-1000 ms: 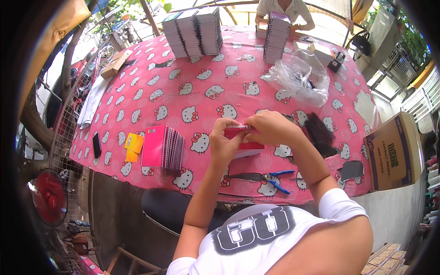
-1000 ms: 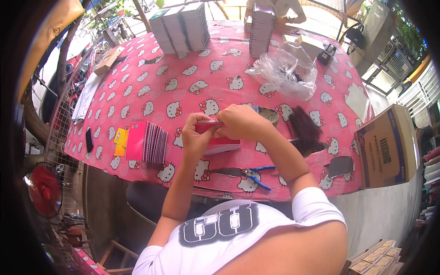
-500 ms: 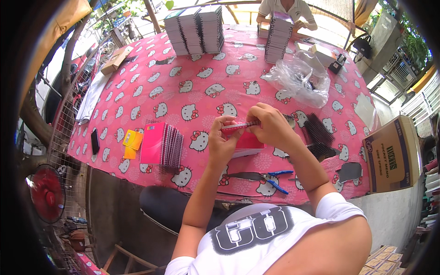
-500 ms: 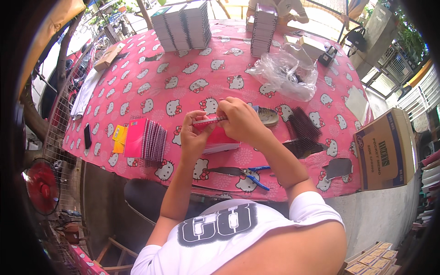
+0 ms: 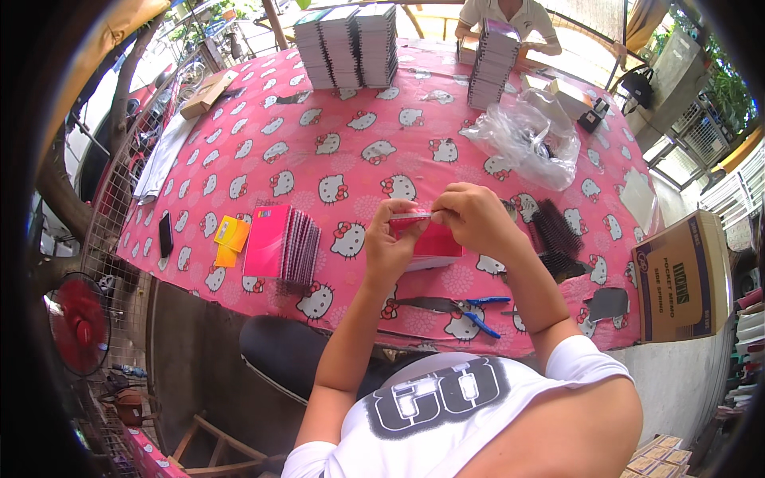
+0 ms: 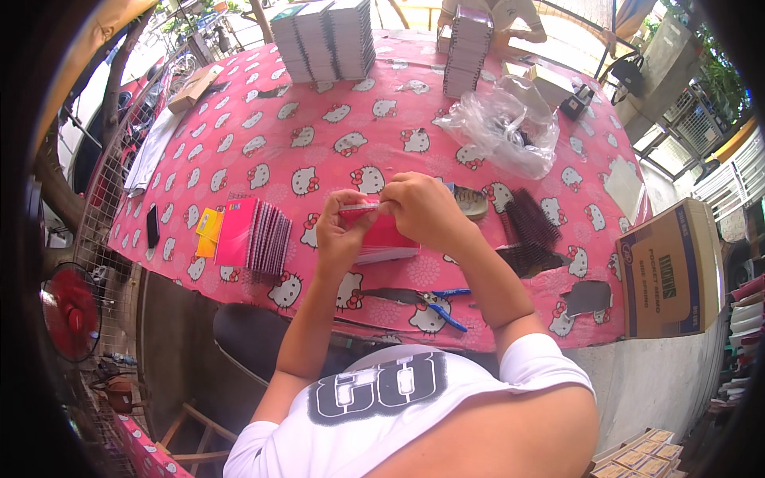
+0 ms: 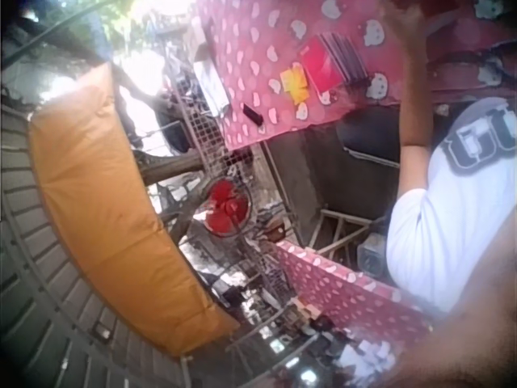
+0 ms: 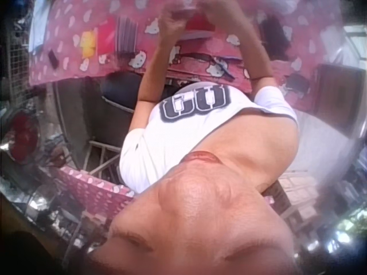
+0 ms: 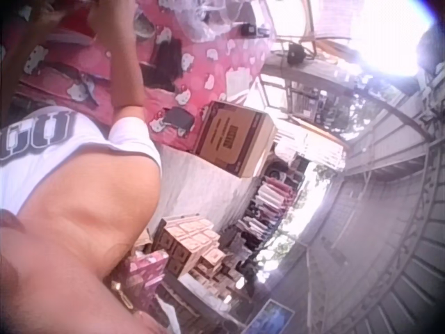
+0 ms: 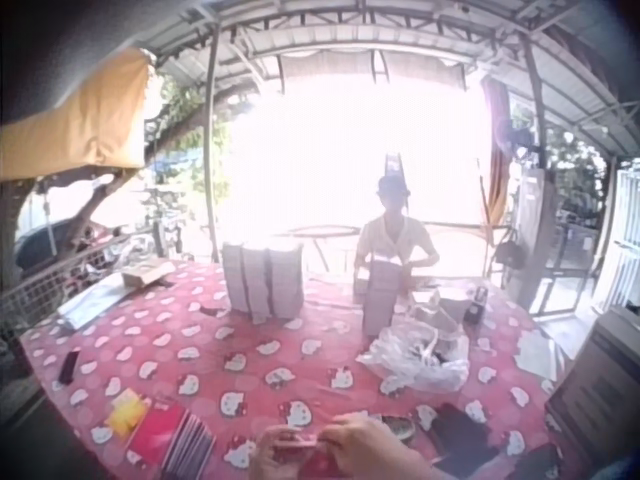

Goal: The person assembles spiral notebooks by inserting a wire coil through the punched holes of the paper and covers, and then uses a pair of pliers to crimp the ends of the coil.

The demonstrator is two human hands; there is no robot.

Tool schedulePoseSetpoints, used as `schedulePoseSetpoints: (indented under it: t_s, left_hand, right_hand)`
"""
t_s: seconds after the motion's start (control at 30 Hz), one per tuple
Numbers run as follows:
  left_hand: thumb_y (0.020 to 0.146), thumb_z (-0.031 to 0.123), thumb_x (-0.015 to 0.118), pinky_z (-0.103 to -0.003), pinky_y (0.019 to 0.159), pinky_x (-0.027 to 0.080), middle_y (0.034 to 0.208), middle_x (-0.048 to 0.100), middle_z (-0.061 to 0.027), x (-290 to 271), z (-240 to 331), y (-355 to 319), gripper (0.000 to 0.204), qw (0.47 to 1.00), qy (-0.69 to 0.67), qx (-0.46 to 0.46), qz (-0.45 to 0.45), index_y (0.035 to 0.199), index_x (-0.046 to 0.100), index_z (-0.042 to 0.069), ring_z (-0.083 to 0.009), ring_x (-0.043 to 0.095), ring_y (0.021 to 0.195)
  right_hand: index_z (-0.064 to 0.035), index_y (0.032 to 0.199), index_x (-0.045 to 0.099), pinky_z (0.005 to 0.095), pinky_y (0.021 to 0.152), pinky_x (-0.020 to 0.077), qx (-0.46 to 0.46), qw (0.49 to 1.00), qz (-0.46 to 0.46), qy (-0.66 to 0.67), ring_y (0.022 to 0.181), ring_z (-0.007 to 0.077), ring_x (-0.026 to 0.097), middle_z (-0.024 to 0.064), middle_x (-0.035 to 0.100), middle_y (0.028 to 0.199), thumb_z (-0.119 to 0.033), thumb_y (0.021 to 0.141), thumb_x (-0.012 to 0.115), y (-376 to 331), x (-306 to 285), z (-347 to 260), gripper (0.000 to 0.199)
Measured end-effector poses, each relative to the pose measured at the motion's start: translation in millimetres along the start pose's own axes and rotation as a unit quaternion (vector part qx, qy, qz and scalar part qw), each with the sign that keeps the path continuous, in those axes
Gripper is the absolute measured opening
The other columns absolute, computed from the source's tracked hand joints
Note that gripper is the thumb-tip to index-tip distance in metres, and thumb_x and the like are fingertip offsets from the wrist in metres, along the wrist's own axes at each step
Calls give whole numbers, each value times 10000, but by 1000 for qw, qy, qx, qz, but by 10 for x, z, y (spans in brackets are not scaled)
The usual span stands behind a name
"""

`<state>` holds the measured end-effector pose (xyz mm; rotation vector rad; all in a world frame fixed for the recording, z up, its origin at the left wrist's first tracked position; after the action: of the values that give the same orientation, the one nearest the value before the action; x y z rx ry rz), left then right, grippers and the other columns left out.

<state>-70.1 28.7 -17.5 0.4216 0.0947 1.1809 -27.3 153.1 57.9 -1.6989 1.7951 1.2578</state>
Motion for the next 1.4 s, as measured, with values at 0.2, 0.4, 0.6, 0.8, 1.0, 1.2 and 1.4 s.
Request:
schedulePoseSetpoints:
  t_s: [0.2, 0.4, 0.6, 0.8, 1.0, 1.2, 1.4]
  left_hand:
    - [835, -23, 691, -231, 753, 483, 925, 617, -34, 17, 82, 1, 273, 999, 27, 34, -11, 1077, 579, 35, -75, 588, 868]
    - [837, -24, 688, -226, 764, 486, 944, 612, -36, -15, -35, -19, 221, 999, 34, 13, -9, 1013, 563, 24, -82, 592, 870]
    - [827, -56, 674, -237, 777, 480, 929, 623, -43, -16, -62, -4, 198, 1000, 19, 6, -11, 973, 567, 22, -89, 593, 865]
    - [834, -50, 686, -225, 812, 469, 962, 591, -25, -33, -67, 5, 230, 999, 25, 20, -38, 1004, 560, 39, -77, 569, 893]
    - [830, -56, 684, -238, 823, 468, 953, 597, -31, 22, -65, 31, 239, 999, -1, -28, -46, 999, 547, 43, -85, 570, 904]
    - [826, -46, 692, -245, 820, 477, 968, 587, -38, -60, -101, 22, 263, 1000, -8, -2, -27, 1010, 527, 43, -96, 580, 908]
    - [824, -41, 700, -248, 848, 472, 993, 565, -37, -29, -89, 21, 295, 999, -16, -30, -23, 1041, 522, 49, -101, 567, 928]
  right_hand:
    - [-18, 910, 646, 436, 745, 488, 8, 1000, -2, 27, 886, 338, 614, 127, 624, 876, -102, 763, 674, -38, -15, 40, 171]
    - [-10, 791, 566, 431, 694, 473, 20, 998, 48, 23, 826, 340, 603, 118, 589, 806, -91, 732, 696, -13, 39, 46, 164]
    - [-9, 810, 621, 375, 640, 487, -7, 996, 80, 28, 713, 288, 621, 125, 600, 763, -42, 720, 704, -42, 28, 5, 126]
    - [-18, 909, 676, 383, 688, 506, -19, 995, 97, -27, 783, 307, 648, 155, 646, 803, -84, 783, 671, -33, -484, -43, 143]
    - [-17, 936, 682, 420, 753, 507, 49, 929, -320, -182, 864, 333, 655, 165, 678, 856, -296, 758, 735, 137, 270, 91, 335]
    - [-13, 908, 654, 445, 744, 497, 2, 962, -257, -90, 871, 352, 640, 163, 671, 848, -342, 737, 743, 209, 161, -44, 381]
    - [-18, 909, 638, 432, 761, 492, 4, 996, -85, -34, 865, 355, 629, 147, 640, 841, -212, 740, 720, 156, -8, -62, 271]
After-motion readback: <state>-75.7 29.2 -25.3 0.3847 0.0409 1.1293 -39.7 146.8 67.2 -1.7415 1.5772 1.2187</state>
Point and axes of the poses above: each hand's wrist, its own y-axis towards the middle knuckle, its own x-axis out of the palm, z = x × y, the point moved 8 cm from there along y, towards the middle knuckle
